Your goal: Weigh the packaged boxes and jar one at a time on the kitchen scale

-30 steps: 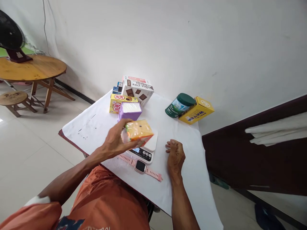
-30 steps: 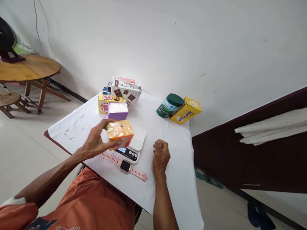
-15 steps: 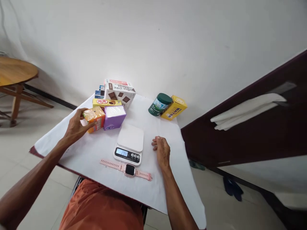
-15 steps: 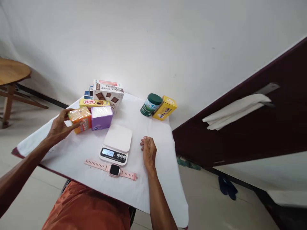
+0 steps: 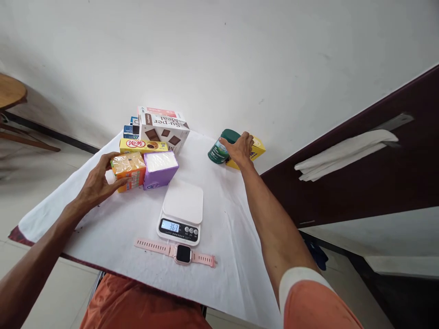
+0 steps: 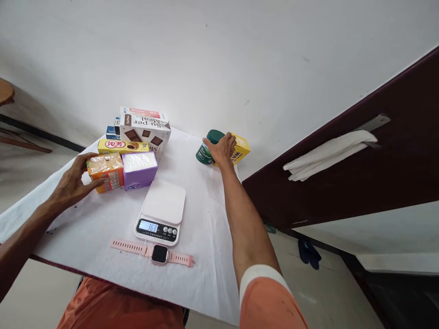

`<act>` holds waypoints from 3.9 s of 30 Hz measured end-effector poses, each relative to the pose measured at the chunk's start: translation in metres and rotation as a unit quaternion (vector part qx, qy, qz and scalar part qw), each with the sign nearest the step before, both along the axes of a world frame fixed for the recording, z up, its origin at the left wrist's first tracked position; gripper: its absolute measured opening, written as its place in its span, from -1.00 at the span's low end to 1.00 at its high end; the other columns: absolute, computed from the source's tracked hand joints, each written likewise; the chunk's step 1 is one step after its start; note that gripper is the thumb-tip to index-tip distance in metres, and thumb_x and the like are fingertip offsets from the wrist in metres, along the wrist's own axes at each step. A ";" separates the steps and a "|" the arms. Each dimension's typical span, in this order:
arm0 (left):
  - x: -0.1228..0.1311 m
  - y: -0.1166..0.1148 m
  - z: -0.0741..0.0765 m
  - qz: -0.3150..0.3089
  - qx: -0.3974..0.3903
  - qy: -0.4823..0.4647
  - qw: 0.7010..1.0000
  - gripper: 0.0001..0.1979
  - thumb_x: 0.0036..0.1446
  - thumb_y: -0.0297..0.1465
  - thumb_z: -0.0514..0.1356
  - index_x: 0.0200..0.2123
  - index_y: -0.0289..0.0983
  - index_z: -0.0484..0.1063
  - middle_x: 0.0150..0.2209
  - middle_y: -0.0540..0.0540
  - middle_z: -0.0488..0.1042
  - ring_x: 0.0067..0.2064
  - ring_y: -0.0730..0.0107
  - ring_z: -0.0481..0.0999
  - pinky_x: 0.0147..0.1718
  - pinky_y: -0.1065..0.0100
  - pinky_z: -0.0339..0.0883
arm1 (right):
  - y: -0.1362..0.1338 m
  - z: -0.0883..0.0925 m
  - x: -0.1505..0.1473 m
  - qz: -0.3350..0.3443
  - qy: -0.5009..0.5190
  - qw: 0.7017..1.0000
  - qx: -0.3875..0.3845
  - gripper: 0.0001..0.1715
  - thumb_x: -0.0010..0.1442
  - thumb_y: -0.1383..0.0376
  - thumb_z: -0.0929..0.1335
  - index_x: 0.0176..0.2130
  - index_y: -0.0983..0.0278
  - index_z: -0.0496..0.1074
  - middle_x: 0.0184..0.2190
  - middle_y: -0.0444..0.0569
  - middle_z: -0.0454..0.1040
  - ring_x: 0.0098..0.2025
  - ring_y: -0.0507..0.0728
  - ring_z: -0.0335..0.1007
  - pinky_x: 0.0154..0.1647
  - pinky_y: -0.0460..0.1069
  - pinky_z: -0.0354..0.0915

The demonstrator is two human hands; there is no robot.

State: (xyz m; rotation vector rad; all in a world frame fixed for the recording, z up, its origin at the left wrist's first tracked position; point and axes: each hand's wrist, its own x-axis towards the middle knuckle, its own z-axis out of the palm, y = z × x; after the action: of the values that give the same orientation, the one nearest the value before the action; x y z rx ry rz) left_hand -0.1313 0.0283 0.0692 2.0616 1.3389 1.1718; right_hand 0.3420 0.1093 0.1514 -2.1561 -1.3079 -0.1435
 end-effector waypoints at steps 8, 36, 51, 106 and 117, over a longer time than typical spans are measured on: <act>0.002 0.000 -0.020 0.025 0.074 0.030 0.996 -0.09 0.19 0.17 0.30 0.46 -0.07 0.13 0.22 -0.28 0.43 0.11 -0.20 0.57 0.03 -0.17 0.55 | 0.041 -0.002 -0.009 -0.083 -0.105 0.980 -0.149 -0.02 0.31 -0.14 0.36 0.38 0.48 0.15 0.35 0.55 0.24 0.40 0.54 0.06 0.36 0.43 -0.05; -0.015 -0.002 -0.022 0.083 0.130 0.008 0.988 -0.06 0.25 0.24 0.17 0.49 -0.17 0.07 0.20 -0.35 0.38 0.17 -0.15 0.46 0.14 -0.19 0.38 | -0.130 0.052 -0.043 0.237 -0.174 0.956 0.011 -0.03 0.09 -0.19 0.52 0.32 0.15 0.35 0.23 0.24 0.38 0.36 0.56 0.21 0.30 0.51 0.27; -0.011 -0.004 -0.021 0.094 0.114 -0.010 0.989 -0.05 0.28 0.33 0.01 0.46 -0.22 0.13 0.25 -0.40 0.36 0.15 -0.07 0.46 0.17 -0.12 0.40 | -0.185 0.050 -0.120 0.349 -0.117 0.928 -0.054 0.01 0.04 -0.20 0.56 0.33 0.11 0.39 0.21 0.15 0.43 0.32 0.51 0.30 0.38 0.49 0.24; 0.001 -0.046 0.020 0.217 0.193 -0.143 0.946 -0.28 0.49 0.18 -0.17 0.21 -0.28 0.39 0.01 -0.24 0.53 0.02 0.08 0.58 0.02 -0.03 0.49 | -0.174 -0.034 -0.272 0.393 0.154 0.905 0.051 0.44 0.04 -0.11 0.63 0.55 0.12 -0.13 0.42 0.26 0.26 0.47 0.50 0.19 0.47 0.53 0.20; 0.056 -0.157 -0.005 -0.089 0.205 -0.047 0.973 -0.69 0.53 -0.18 -0.01 0.08 -0.12 0.47 -0.23 -0.17 0.58 -0.23 0.09 0.61 -0.28 0.08 0.51 | -0.182 -0.016 -0.221 0.472 0.152 0.869 0.009 0.43 0.02 -0.14 0.64 0.57 -0.01 -0.05 0.48 0.16 0.17 0.47 0.43 0.22 0.35 0.39 0.42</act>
State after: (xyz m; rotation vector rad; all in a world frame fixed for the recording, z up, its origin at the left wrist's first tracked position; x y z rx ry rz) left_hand -0.0758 -0.1283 0.0637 2.3104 0.8997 1.5437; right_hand 0.1211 -0.0728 0.1351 -1.2289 -1.9640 0.5512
